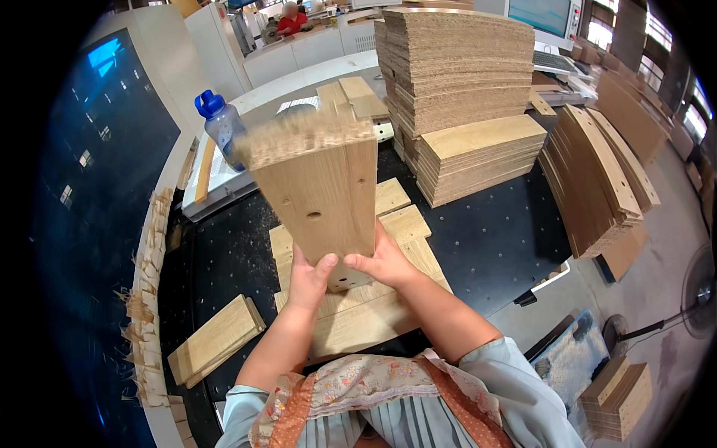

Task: The person picks up wooden boards, aligns them, and applies small round labels from a sheet to the sides of the boards one at a time.

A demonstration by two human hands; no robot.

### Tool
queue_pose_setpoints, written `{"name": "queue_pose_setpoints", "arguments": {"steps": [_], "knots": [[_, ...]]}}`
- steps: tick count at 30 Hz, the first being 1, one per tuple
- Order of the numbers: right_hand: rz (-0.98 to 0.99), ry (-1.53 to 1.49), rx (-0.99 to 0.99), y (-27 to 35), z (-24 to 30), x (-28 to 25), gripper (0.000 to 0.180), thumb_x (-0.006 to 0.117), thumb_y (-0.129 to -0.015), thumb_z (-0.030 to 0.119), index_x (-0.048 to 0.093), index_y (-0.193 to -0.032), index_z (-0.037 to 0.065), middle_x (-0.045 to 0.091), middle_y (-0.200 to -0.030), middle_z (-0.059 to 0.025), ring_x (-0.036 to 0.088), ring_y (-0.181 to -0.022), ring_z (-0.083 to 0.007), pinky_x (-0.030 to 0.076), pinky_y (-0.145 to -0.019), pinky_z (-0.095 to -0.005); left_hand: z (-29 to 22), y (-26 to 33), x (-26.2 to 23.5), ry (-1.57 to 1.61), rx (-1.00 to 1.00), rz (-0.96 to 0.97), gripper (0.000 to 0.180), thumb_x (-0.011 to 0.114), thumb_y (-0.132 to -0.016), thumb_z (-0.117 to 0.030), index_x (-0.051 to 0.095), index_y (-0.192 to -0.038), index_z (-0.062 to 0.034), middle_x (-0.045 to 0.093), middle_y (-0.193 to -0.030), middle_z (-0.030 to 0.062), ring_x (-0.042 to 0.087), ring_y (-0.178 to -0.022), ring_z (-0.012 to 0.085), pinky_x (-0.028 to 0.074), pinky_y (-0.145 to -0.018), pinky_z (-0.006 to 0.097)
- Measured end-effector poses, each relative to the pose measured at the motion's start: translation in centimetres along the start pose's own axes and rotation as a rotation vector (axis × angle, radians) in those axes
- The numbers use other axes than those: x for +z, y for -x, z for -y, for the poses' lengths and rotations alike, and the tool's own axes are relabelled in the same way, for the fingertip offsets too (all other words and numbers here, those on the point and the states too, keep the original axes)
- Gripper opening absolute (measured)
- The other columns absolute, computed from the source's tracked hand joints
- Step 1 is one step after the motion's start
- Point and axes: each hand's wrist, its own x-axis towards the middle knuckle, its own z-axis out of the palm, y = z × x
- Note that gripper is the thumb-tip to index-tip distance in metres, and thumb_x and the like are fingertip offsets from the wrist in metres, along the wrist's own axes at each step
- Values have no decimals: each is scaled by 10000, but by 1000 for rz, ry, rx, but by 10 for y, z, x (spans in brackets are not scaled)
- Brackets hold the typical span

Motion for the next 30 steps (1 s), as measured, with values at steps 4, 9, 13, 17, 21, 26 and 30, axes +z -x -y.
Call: {"name": "queue_pose_setpoints", "arguments": {"steps": [4,9,13,17,21,26,30], "knots": [[15,38,49,12,-33,2,935,754,-661,459,271,-1308,-13,403,-1266,-175,380,-1200,-250,321,-991,-378,4,-1,-11,15,9,12,670,709,-753,-300,383,-1259,-5,482,-1201,93,457,-1100,196,360,-942,345],[-192,-25,67,13,-39,19,927,806,-566,486,376,-1224,-6,508,-1150,-150,499,-1073,-243,414,-897,-361,-4,-2,0,55,39,-30,701,717,-742,-333,384,-1251,14,481,-1201,99,449,-1108,197,354,-945,338],[-170,177,67,8,-1,6,844,832,-536,427,455,-1152,-11,560,-1068,-140,535,-1021,-215,437,-859,-334,-17,-4,4,96,20,-56,680,689,-768,-330,376,-1258,23,475,-1203,114,443,-1116,206,344,-954,343],[-116,837,-108,0,44,-27,755,832,-508,396,521,-1065,-8,596,-970,-158,578,-923,-259,454,-810,-351,-16,4,-19,-135,-170,32,653,662,-791,-318,376,-1257,40,461,-1212,141,438,-1126,217,356,-946,342],[56,1293,-235,2,54,-47,684,777,-510,476,545,-981,36,587,-883,-129,563,-854,-305,439,-763,-401,-7,40,-39,-450,-737,650,503,645,-824,-185,439,-1261,-45,536,-1077,34,490,-1008,138,407,-885,301],[348,1508,-62,16,32,-55,606,758,-552,454,543,-974,76,575,-867,-74,552,-883,-247,408,-789,-358,-12,61,-43,-518,-491,832,496,659,-807,-177,464,-1244,-47,549,-1107,87,516,-1004,165,424,-890,309],[408,1598,-36,15,21,-55,605,760,-584,403,521,-1039,85,573,-908,-76,546,-917,-238,394,-816,-377,-25,43,-42,-771,-42,544,556,705,-731,-189,483,-1220,-45,510,-1181,128,511,-1076,256,405,-920,353]]}}
